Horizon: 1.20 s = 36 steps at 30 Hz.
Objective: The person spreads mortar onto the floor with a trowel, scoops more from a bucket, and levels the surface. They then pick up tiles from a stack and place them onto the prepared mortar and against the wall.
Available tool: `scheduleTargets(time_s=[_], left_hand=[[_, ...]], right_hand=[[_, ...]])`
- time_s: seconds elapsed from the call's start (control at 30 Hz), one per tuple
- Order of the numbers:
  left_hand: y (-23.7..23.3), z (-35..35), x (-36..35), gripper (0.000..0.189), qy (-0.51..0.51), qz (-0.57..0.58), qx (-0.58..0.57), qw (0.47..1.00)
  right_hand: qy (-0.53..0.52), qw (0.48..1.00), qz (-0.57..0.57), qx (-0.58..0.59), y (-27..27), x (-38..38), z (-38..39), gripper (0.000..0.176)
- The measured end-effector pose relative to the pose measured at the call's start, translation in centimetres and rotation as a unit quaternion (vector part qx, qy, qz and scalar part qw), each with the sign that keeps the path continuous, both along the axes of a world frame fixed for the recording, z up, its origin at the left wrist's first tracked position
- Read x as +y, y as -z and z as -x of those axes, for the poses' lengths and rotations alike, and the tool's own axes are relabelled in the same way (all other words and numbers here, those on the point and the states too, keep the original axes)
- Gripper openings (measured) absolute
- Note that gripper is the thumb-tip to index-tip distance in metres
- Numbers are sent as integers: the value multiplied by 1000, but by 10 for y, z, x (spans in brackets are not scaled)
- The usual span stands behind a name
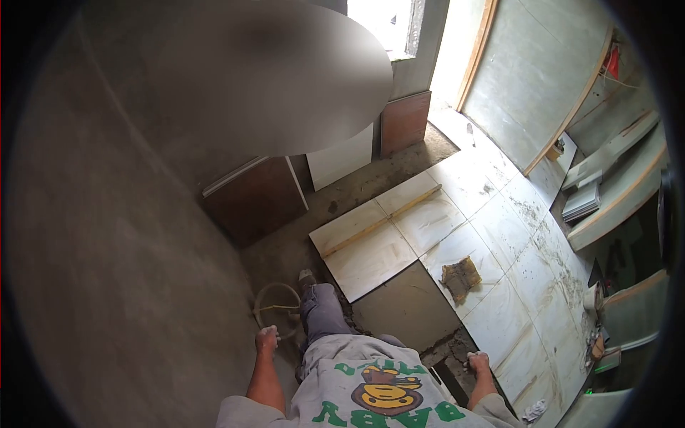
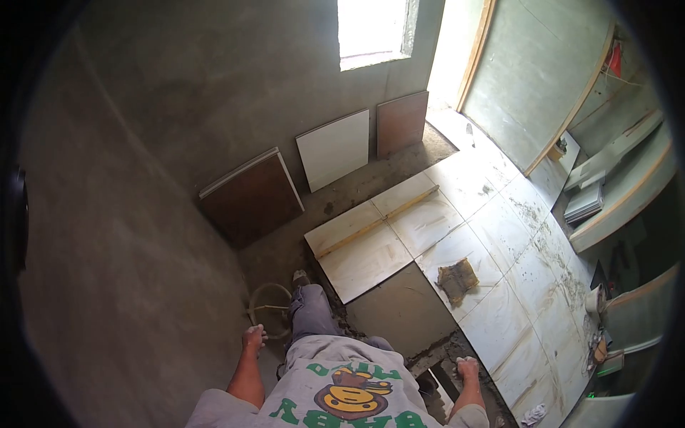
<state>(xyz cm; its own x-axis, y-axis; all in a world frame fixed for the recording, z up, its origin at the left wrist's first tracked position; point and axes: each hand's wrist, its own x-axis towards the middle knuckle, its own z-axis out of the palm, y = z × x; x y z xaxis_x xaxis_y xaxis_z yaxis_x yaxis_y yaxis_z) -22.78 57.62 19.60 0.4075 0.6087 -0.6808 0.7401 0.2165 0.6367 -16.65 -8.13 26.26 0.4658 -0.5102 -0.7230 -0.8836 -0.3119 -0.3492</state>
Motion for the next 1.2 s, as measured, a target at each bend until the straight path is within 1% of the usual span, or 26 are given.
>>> scheduleTargets(time_s=[0.13,0.23,0.27,0.3,0.33,0.37,0.4,0.43,0.47,0.53,0.57,0.6,0.63,0.67,0.7,0.73,0.77,0.8,0.83,0.87,0.93,1.0,1.03,1.07,1.13,1.2], left_hand=[[7,-47,27,31,31,-12,-27,999],[22,-64,50,30,25,2,9,1000],[25,-71,58,31,23,10,36,999],[31,-83,69,31,19,17,61,998],[43,-95,84,31,14,21,60,998],[57,-108,97,33,13,-3,63,998],[84,-115,110,36,8,-26,65,998],[187,-100,148,41,201,-186,37,961],[158,-131,149,41,191,-167,52,966],[58,-202,169,44,55,-43,58,996],[70,-217,188,44,61,-73,43,994],[80,-235,211,45,68,-107,27,992],[64,-261,231,45,112,-163,44,979],[43,-289,255,45,161,-216,65,961],[34,-311,277,45,163,-242,67,954],[32,-329,298,44,169,-267,68,946],[38,-343,323,44,183,-287,75,937],[45,-356,346,44,198,-308,78,927],[42,-371,362,44,206,-302,83,927],[32,-387,377,45,170,-288,47,941],[20,-405,398,46,144,-272,5,952],[10,-423,408,47,157,-242,-8,958],[10,-428,410,47,166,-240,-18,956],[10,-428,410,48,182,-213,-15,960],[5,-421,404,50,207,-190,-13,960],[-4,-418,387,52,197,-124,3,973]], right_hand=[[-23,999,-15,22,10,53,-24,17],[-110,992,35,57,20,86,-44,24],[-110,991,38,60,54,73,-55,24],[-291,946,127,63,88,57,-56,26],[-462,859,211,64,111,55,-51,30],[-484,843,214,101,132,54,-54,31],[-506,823,219,137,125,66,-77,34],[-533,798,236,154,94,95,-102,37],[-545,784,243,172,79,112,-124,37],[-507,826,193,153,75,140,-178,34],[-363,912,136,135,87,142,-205,29],[-499,841,183,102,107,140,-246,28],[-621,749,222,66,120,143,-281,28],[-478,860,177,-19,32,262,-351,27],[-612,772,155,-81,66,254,-393,24],[-631,744,202,-87,76,280,-437,22],[-638,736,177,-144,57,333,-482,21],[-533,830,149,-71,0,420,-524,20],[-469,874,69,-104,-33,478,-548,21],[-397,907,-10,-141,-51,519,-562,23],[-403,898,-58,-164,-65,567,-569,25],[-478,869,-48,-121,-79,589,-562,30],[-513,845,-47,-142,-69,585,-553,28],[-540,835,-28,-103,-61,576,-545,30],[-511,860,4,1,-58,557,-532,34],[-436,899,38,14,-20,500,-502,33]])
